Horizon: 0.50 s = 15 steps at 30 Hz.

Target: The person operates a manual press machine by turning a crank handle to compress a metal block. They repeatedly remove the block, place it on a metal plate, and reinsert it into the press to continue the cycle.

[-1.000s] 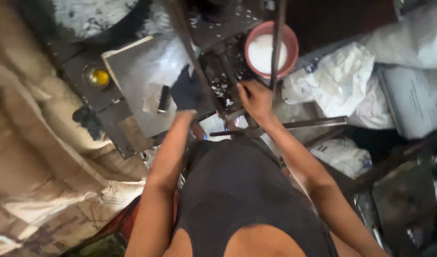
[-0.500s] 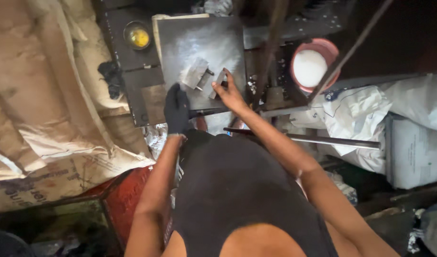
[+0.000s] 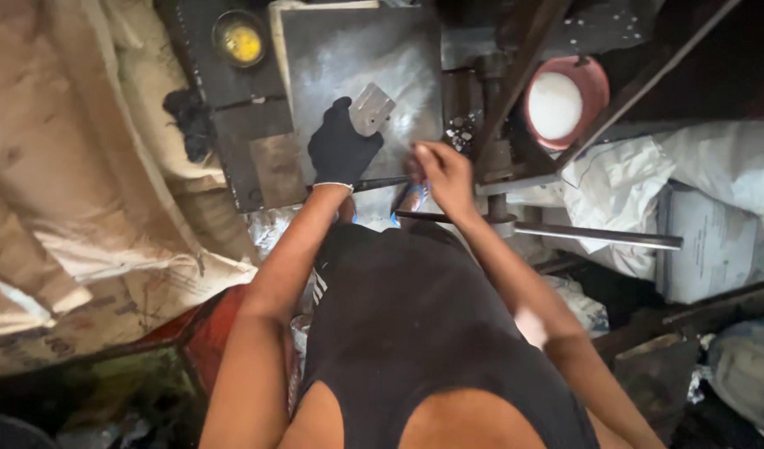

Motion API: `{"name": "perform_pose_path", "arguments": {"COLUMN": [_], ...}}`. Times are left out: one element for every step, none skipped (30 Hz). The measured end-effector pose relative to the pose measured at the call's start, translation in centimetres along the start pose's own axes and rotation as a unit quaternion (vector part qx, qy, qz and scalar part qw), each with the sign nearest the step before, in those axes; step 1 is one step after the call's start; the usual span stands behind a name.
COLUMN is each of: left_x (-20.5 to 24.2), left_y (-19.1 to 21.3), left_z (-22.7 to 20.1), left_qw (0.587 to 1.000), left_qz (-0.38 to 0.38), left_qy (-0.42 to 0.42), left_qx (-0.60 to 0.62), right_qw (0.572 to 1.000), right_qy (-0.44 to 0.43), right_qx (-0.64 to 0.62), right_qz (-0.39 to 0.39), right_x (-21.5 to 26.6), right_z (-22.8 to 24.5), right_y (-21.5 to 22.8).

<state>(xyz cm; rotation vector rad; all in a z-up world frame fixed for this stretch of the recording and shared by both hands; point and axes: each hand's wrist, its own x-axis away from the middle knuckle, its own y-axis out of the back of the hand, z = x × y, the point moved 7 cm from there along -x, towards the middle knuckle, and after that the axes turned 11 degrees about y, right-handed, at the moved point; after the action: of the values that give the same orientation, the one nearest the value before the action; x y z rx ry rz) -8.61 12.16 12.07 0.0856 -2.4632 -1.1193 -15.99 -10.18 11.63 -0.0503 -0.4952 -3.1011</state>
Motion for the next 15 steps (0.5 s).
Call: {"name": "perform_pose_path", "arguments": {"left_x": [-0.2, -0.7, -1.2, -1.8, -2.3, -2.9, -3.6, -4.3, -4.9, -5.5, -6.0, -6.5, -6.9, -7.1, -7.2], "left_y": [-0.2, -0.5, -0.8, -1.2, -1.7, -2.1, -2.5, -3.2, -4.0, -4.9, -5.9, -7.0, -8.3, -8.9, -9.5], "left_z": [-0.2, -0.8, -1.2, -1.8, -2.5, -3.4, -4.3, -5.4, -6.5, -7.5, -8.3, -9.2, -10.0, -10.8, -11.5], "left_qw": [1.0, 1.0, 0.999, 0.998, 0.997, 0.995, 0.992, 0.991, 0.99, 0.988, 0.989, 0.99, 0.99, 0.988, 0.984], "left_qz": [-0.009, -0.007, -0.002, 0.003, 0.002, 0.002, -0.001, 0.006, 0.013, 0.019, 0.031, 0.044, 0.058, 0.035, 0.011], "left_qy": [0.007, -0.015, -0.035, -0.055, -0.075, -0.096, -0.115, -0.125, -0.131, -0.137, -0.128, -0.119, -0.109, -0.125, -0.14], "left_qx": [0.005, 0.009, 0.014, 0.02, 0.03, 0.039, 0.05, 0.054, 0.059, 0.064, 0.065, 0.066, 0.068, 0.088, 0.108], "right_qw": [0.998, 0.993, 0.99, 0.981, 0.972, 0.958, 0.939, 0.923, 0.906, 0.887, 0.884, 0.881, 0.878, 0.885, 0.892], "right_qy": [-0.012, -0.023, 0.024, 0.072, 0.091, 0.11, 0.129, 0.142, 0.155, 0.168, 0.159, 0.15, 0.14, 0.129, 0.119], "right_qx": [-0.031, -0.063, -0.021, 0.022, 0.093, 0.164, 0.232, 0.275, 0.316, 0.356, 0.371, 0.385, 0.401, 0.385, 0.37], "right_qz": [-0.047, -0.095, -0.137, -0.178, -0.193, -0.207, -0.217, -0.228, -0.235, -0.241, -0.235, -0.229, -0.222, -0.228, -0.232], "right_x": [1.3, 2.2, 2.6, 2.9, 2.7, 2.4, 1.8, 1.2, 0.7, 0.4, 0.0, -0.2, 0.0, 0.4, 0.6], "right_z": [0.4, 0.6, 1.4, 2.1, 2.4, 2.6, 2.7, 2.6, 2.4, 2.3, 1.7, 1.3, 0.9, 0.6, 0.3], "right_y": [2.4, 4.7, 7.4, 9.8, 11.7, 13.3, 14.5, 15.2, 15.7, 16.0, 16.1, 16.0, 15.9, 16.0, 16.1]}}
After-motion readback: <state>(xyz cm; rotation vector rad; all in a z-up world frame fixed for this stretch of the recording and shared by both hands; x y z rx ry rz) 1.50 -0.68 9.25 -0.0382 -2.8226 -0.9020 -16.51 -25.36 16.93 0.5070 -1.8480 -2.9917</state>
